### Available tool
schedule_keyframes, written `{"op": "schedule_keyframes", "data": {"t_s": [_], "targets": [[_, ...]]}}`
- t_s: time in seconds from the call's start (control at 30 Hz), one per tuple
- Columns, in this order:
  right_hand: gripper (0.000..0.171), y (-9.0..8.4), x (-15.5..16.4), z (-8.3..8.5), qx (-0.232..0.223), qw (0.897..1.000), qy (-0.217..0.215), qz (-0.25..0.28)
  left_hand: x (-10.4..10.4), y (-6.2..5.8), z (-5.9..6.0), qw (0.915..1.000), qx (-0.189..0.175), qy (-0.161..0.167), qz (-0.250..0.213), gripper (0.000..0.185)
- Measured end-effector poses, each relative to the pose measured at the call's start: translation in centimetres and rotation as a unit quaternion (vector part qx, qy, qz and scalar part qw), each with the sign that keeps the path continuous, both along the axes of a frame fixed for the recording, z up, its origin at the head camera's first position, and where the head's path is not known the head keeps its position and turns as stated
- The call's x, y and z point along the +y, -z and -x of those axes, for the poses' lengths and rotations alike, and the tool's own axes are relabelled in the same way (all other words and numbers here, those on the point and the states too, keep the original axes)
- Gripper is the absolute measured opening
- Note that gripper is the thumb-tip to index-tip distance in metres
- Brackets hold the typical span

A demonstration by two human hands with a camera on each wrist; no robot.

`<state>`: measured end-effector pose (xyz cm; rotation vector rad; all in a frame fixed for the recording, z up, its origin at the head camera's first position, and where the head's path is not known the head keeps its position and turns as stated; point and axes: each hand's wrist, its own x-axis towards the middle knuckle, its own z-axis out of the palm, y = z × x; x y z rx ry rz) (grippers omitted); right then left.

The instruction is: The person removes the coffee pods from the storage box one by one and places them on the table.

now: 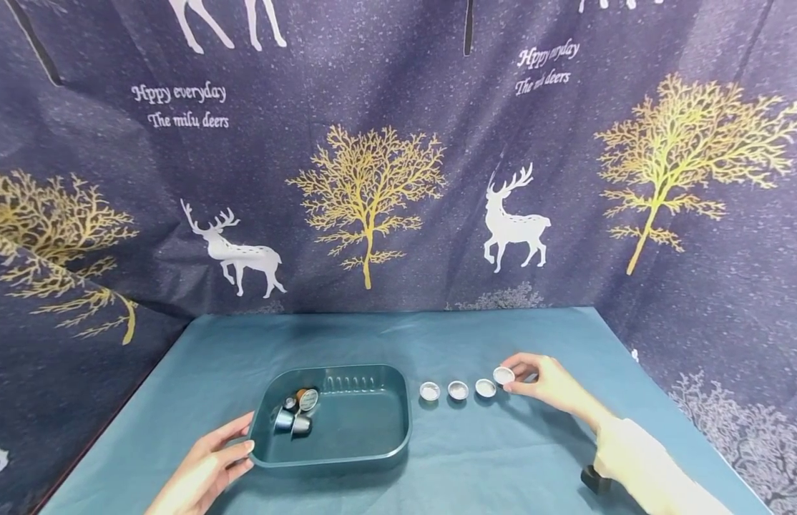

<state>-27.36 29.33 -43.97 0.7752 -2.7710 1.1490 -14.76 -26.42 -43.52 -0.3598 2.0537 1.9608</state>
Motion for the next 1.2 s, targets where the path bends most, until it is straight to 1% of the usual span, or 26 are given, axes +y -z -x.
{"op": "schedule_keyframes", "data": {"t_s": [0.13,0.47,0.7,1.0,1.2], "targets": [[0.029,0.5,0.3,-0.4,0.0,1.0,0.004,0.008,0.0,0.0,0.0,1.0,0.001,-0.001,0.006,0.073],[0.028,1.5,0.9,-0.8,0.011,1.0,0.006,0.013,-0.3,-0.1,0.1,0.9999,-0.013,-0.003,0.004,0.075],[0.03,2.1,1.2,-1.0,0.01,1.0,0.014,0.013,-0.3,0.0,0.2,0.9999,-0.01,0.003,0.002,0.075],[0.031,2.2,1.3,-1.0,0.011,1.0,0.015,0.02,-0.4,0.1,0.3,0.9998,-0.018,0.004,-0.003,0.074],[0.03,2.3,1.4,-1.1,0.011,0.999,0.03,0.022,-0.4,0.0,0.3,0.9998,-0.02,0.0,-0.008,0.075]]}}
